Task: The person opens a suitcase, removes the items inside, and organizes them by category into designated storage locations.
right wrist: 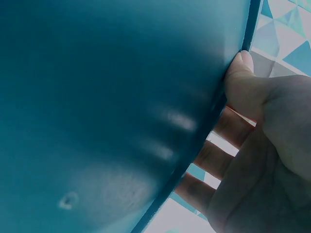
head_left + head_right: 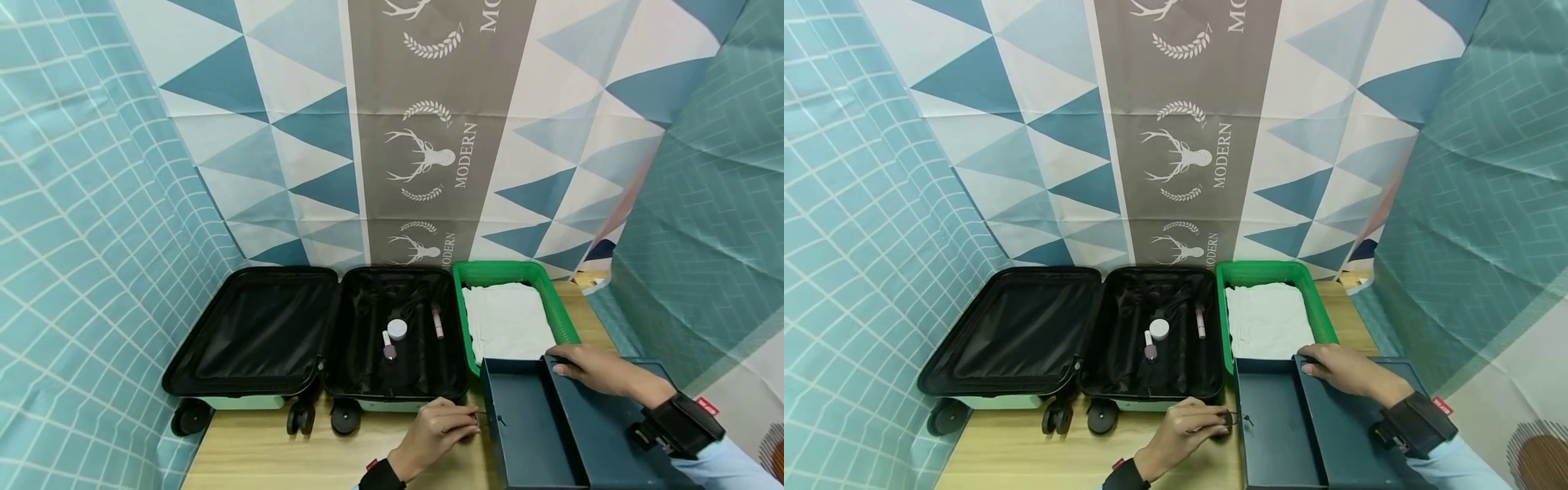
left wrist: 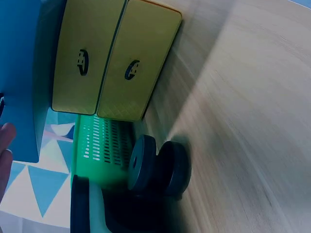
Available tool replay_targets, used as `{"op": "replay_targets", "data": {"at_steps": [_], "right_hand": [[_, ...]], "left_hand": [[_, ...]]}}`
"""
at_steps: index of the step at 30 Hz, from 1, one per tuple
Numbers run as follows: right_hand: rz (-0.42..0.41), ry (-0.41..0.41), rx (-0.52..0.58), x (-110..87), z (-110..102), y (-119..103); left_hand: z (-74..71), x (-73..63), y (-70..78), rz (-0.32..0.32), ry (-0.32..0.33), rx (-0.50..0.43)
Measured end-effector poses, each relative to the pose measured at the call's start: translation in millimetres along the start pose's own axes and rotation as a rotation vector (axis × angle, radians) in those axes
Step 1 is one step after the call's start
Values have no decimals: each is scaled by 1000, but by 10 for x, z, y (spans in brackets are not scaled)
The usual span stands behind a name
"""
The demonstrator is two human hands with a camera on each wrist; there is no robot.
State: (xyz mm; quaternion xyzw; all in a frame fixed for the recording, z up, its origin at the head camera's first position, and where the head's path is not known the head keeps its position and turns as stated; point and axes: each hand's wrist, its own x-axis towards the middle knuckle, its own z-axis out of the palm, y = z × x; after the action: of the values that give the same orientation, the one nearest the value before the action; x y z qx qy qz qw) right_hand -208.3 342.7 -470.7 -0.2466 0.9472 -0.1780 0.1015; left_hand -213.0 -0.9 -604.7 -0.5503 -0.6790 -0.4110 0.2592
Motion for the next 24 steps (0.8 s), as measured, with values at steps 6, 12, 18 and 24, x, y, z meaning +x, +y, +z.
{"op": "replay_targets", "data": {"at_steps": [6,12,18,24], "right_hand": [[-10,21,-18,12,-12,4],[-19,32,-21,20,-13,0],[-28,32,-31,32,-3,12],[-45,8,-39,33,-20,19]], "left_hand": [[-175,129,-87,40,28,-32],[-622,605,-469,-8,221,60],[-956,983,-1110,-303,92,301],[-891,986,-1716,-571,-315,462]]}}
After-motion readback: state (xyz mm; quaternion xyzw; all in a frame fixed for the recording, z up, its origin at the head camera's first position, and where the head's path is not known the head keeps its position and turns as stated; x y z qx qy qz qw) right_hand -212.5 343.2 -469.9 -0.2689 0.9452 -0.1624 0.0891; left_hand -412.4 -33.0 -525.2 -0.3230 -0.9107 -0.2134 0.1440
